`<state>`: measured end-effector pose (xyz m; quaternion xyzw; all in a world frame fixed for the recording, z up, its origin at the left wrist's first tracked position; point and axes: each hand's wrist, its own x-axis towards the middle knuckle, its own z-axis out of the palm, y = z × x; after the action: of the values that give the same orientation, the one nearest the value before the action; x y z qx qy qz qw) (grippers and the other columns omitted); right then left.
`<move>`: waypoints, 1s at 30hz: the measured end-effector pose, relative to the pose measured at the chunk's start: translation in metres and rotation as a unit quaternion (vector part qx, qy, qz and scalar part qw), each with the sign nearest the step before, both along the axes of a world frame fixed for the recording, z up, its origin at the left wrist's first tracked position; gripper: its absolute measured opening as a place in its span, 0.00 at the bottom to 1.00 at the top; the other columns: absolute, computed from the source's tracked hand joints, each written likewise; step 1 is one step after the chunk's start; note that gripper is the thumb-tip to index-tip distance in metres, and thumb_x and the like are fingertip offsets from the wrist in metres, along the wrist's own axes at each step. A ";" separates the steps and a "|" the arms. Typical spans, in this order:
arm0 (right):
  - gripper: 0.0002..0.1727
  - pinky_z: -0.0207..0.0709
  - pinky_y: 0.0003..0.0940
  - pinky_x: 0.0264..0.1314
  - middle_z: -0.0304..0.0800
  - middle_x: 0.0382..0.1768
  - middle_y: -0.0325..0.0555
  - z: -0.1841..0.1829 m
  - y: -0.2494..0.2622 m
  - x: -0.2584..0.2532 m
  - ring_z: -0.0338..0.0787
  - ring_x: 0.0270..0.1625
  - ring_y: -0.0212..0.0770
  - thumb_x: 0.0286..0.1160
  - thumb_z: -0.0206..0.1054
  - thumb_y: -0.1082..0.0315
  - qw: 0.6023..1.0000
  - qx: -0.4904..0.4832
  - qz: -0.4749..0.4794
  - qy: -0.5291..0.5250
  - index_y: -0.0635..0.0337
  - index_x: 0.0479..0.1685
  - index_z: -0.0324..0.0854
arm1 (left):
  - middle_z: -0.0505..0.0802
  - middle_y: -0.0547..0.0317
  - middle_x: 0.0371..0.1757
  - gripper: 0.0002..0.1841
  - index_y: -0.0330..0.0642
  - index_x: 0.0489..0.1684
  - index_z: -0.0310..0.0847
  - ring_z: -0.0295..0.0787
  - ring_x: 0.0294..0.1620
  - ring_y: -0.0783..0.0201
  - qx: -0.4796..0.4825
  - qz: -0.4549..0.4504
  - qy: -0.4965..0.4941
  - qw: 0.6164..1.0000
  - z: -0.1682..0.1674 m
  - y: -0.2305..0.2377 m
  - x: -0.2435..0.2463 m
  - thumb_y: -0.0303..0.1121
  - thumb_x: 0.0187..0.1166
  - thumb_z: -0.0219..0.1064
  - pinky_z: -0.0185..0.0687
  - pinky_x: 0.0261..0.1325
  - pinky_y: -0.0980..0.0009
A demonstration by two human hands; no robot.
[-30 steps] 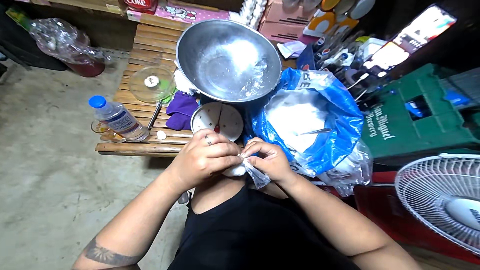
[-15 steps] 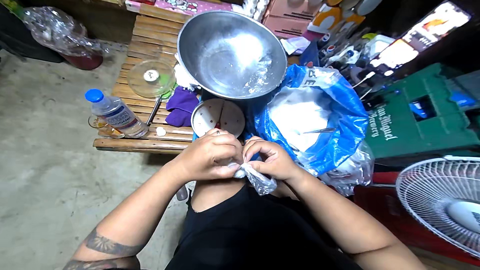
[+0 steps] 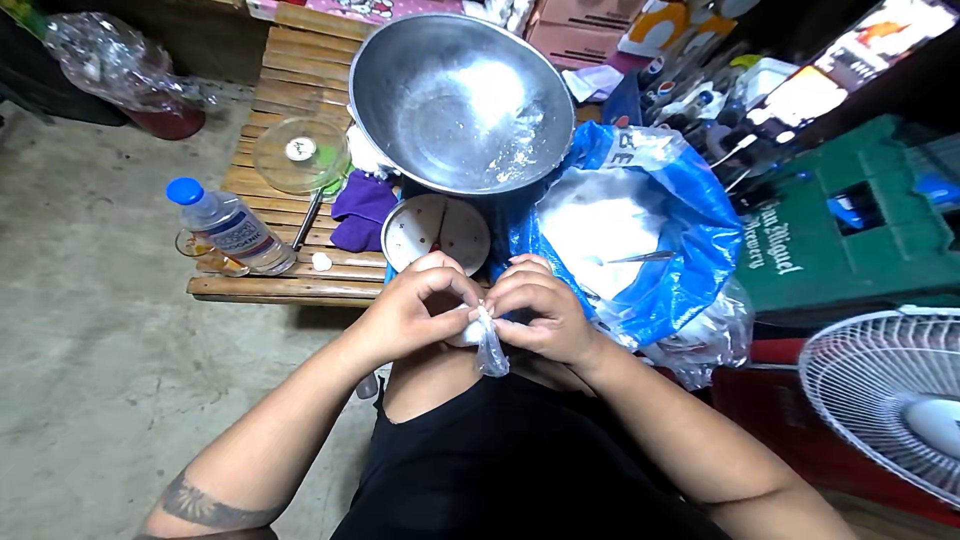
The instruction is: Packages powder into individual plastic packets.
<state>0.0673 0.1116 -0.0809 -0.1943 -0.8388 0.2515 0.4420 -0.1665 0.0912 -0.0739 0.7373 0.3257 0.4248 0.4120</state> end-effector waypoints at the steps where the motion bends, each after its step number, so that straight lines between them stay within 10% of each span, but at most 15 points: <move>1: 0.04 0.68 0.47 0.81 0.94 0.41 0.38 0.000 -0.001 0.000 0.89 0.53 0.32 0.64 0.75 0.68 1.000 -0.014 -0.006 0.002 0.56 0.34 0.88 | 0.89 0.69 0.49 0.07 0.49 0.42 0.91 0.83 0.57 0.73 0.034 0.018 0.036 0.999 0.002 -0.001 -0.001 0.36 0.70 0.74 0.80 0.63 0.72; 9: 0.05 0.67 0.44 0.81 0.94 0.39 0.36 0.003 -0.005 -0.003 0.89 0.54 0.31 0.63 0.76 0.65 0.997 -0.063 -0.035 -0.005 0.56 0.32 0.89 | 0.95 0.59 0.50 0.09 0.49 0.48 0.95 0.88 0.56 0.56 0.360 0.081 0.248 0.896 0.019 -0.015 -0.007 0.35 0.79 0.68 0.74 0.61 0.56; 20: 0.05 0.68 0.45 0.80 0.92 0.41 0.37 -0.004 -0.009 -0.006 0.88 0.55 0.33 0.64 0.76 0.67 0.999 -0.049 0.002 0.021 0.55 0.34 0.86 | 0.91 0.66 0.44 0.05 0.42 0.39 0.88 0.87 0.50 0.76 0.060 0.020 0.013 0.998 0.004 -0.012 0.002 0.30 0.75 0.68 0.86 0.57 0.77; 25: 0.05 0.68 0.42 0.81 0.91 0.41 0.36 -0.004 -0.014 -0.007 0.86 0.60 0.33 0.63 0.76 0.67 0.995 -0.097 -0.024 0.018 0.54 0.34 0.86 | 0.92 0.61 0.53 0.14 0.47 0.53 0.92 0.87 0.56 0.64 0.183 0.052 0.155 0.969 0.010 -0.014 -0.004 0.39 0.81 0.63 0.80 0.59 0.57; 30: 0.08 0.73 0.37 0.74 0.91 0.45 0.33 -0.007 -0.015 -0.007 0.85 0.61 0.32 0.67 0.76 0.63 0.985 -0.163 -0.029 0.038 0.52 0.41 0.85 | 0.94 0.57 0.50 0.10 0.46 0.45 0.93 0.88 0.55 0.57 0.321 0.084 0.210 0.920 0.011 -0.015 -0.005 0.36 0.80 0.64 0.76 0.60 0.57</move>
<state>0.0603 0.0966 -0.0883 -0.2787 -0.7632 0.3793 0.4428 -0.1718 0.0759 -0.0626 0.8723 0.3112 0.3753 0.0379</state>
